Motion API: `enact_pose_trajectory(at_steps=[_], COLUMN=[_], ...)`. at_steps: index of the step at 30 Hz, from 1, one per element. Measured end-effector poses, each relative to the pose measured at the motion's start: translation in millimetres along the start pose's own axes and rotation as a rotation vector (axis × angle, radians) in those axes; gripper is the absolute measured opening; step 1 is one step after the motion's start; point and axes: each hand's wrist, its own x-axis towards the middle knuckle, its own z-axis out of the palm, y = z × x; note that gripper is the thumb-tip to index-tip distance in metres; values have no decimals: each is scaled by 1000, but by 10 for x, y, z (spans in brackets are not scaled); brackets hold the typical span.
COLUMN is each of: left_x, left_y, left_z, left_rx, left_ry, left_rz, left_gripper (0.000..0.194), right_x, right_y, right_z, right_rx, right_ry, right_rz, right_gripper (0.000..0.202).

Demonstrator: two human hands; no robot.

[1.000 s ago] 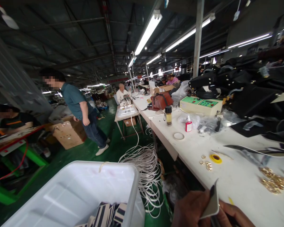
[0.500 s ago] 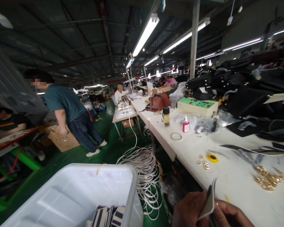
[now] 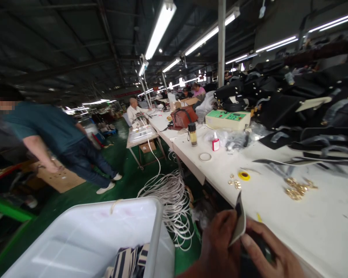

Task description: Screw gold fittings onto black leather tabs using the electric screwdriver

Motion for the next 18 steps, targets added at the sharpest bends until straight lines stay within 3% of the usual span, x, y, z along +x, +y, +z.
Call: enact_pose_trajectory(at_steps=[3,6,11,14,16,18], left_x=[8,34,77,143,219,314], left_y=[47,63,204,296,319,313], left_z=[-58,18,234,290,331,417], left_rx=[184,276,280,188,92,-6], left_ry=[-73,-119,-123,-204,-292,-335], left_rz=[35,101,151,165,177,183], left_gripper=[57,63,80,88,77,55], right_x=[26,56,-14,-84,-110,-120], right_y=[-192,-339,-350,-238,-161,-105], right_z=[-186,-319,-401,-522,-661,-818], right_rx=[122,213,386,477,440,390], right_ry=[-105,-170,10,60,105,157], right_rz=[63,185,391,449,460,467], right_gripper=[54,56,51,47,43,38])
